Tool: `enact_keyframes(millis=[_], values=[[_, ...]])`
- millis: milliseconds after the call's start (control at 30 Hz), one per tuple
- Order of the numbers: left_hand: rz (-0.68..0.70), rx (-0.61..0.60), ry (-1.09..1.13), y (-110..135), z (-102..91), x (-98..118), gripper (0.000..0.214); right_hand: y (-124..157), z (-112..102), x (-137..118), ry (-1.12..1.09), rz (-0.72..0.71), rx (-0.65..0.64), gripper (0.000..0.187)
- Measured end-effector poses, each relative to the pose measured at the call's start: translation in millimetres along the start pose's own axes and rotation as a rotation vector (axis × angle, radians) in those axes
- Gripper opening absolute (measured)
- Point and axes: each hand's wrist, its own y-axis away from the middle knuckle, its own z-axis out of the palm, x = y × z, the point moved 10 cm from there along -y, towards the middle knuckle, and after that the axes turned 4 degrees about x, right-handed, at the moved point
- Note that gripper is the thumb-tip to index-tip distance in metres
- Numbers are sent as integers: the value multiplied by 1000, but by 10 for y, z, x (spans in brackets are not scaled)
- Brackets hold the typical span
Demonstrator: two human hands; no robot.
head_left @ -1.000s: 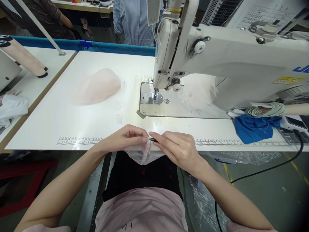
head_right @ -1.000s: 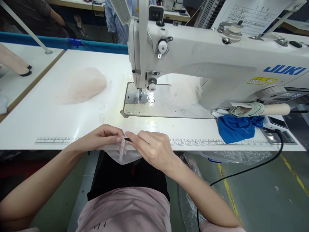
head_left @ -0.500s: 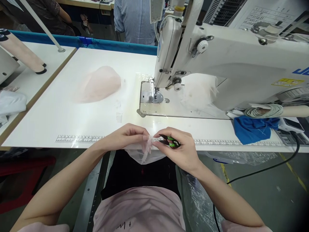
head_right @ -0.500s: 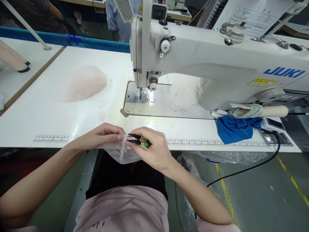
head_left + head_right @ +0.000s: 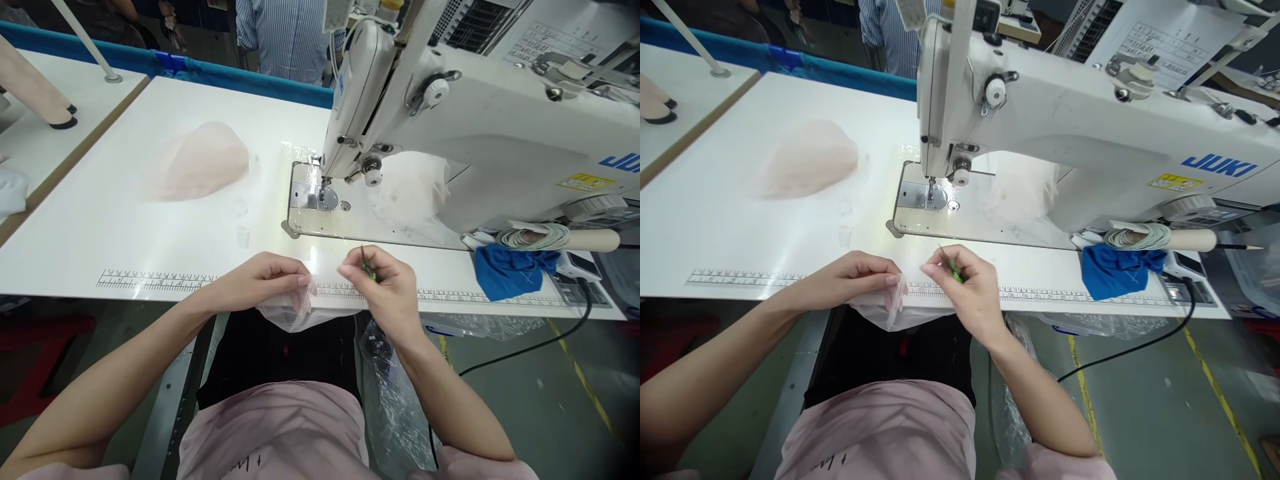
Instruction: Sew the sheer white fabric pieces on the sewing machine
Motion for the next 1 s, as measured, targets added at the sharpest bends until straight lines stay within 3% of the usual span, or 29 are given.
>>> enact_keyframes(millis=[67, 233, 300, 400, 533, 733, 1000], values=[[-2, 1, -4, 0, -6, -2, 34, -23, -132, -7, 4, 15, 26, 12], [-8, -9, 14, -2, 2, -8, 33, 82, 85, 30, 118, 69, -306, 21], [-13, -11, 28, -3, 2, -13, 32, 93, 124, 21, 131, 56, -277, 9], [-3, -17, 25, 2, 3, -1, 31, 87, 232, 68, 107, 88, -247, 30], [43, -14, 16, 20, 12, 46, 32, 67, 393, 123, 90, 112, -298, 20], [-36, 102, 12, 27, -26, -71, 19, 9, 292, -5, 126, -30, -159, 11], [31, 245, -45, 23, -148, -19, 23, -12, 225, -104, 227, -146, -84, 6]])
